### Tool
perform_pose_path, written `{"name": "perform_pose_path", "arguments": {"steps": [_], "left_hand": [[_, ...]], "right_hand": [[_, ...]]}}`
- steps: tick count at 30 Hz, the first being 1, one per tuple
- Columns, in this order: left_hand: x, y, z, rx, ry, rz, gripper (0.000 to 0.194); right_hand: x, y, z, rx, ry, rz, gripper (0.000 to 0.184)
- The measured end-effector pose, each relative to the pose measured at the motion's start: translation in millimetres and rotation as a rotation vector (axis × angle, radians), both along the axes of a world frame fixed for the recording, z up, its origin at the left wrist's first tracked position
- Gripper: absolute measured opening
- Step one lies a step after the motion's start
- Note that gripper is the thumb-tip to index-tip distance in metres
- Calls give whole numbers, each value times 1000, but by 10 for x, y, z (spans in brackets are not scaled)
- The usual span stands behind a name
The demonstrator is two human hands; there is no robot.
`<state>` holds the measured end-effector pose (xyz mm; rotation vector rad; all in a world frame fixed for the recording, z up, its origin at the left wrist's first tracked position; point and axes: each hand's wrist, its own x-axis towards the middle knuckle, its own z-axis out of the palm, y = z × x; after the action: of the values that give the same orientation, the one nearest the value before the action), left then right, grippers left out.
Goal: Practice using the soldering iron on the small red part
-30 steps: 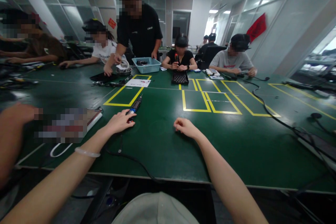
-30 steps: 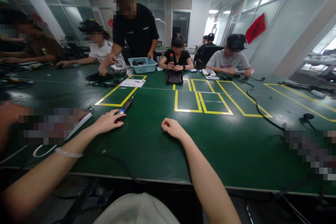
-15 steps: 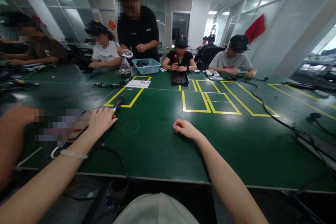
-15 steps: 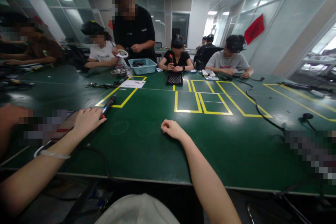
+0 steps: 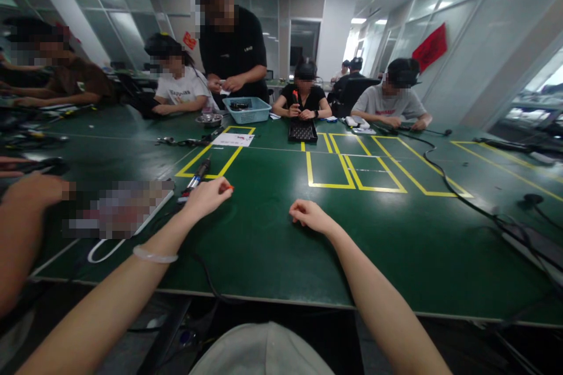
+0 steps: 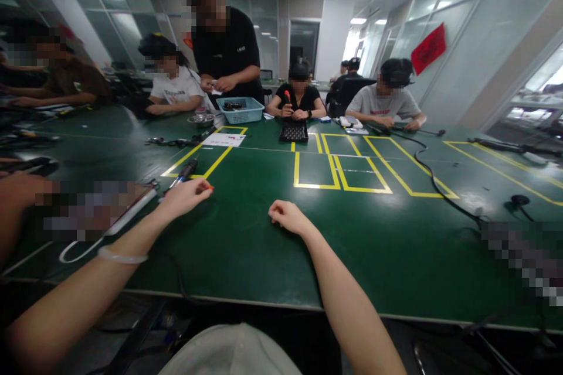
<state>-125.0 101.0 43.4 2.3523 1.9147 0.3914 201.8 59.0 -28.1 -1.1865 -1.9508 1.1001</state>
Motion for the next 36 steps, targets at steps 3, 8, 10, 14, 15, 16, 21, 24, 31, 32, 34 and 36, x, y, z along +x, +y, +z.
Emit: {"name": "perform_pose_path", "arguments": {"steps": [3, 8, 10, 14, 15, 16, 21, 24, 31, 32, 34, 36], "left_hand": [[547, -78, -91, -169, -391, -287, 35], [1229, -161, -301, -492, -829, -450, 45], [1330, -165, -375, -534, -905, -440, 47], [1337, -171, -475, -494, -951, -469, 44], [1326, -177, -488, -466, -945, -484, 42], [1315, -185, -498, -432, -929, -498, 41], [1293, -225, -503, -256, -811, -524, 34], [1282, -237, -504, -213, -801, -500, 34], [1262, -234, -536, -256, -826, -478, 24], [1261, -233, -540, -259, -830, -479, 23], [1258, -233, -549, -262, -834, -479, 22], [1255, -233, -560, -263, -829, -485, 22]], "right_hand": [[-41, -5, 3, -38, 97, -10, 18], [-69, 3, 51, -140, 338, -61, 30], [-68, 6, 63, -189, 421, -56, 36], [-80, -3, 53, -279, 476, -52, 40], [-86, -6, 45, -297, 476, -52, 40], [-93, -8, 35, -313, 474, -53, 39], [-110, -3, -9, -346, 467, -65, 33], [-105, 2, -17, -330, 480, -62, 31], [-105, 46, -54, -192, 492, -76, 34], [-107, 54, -63, -172, 484, -75, 34], [-110, 66, -80, -137, 463, -72, 34], [-112, 70, -91, -106, 432, -71, 32]]}}
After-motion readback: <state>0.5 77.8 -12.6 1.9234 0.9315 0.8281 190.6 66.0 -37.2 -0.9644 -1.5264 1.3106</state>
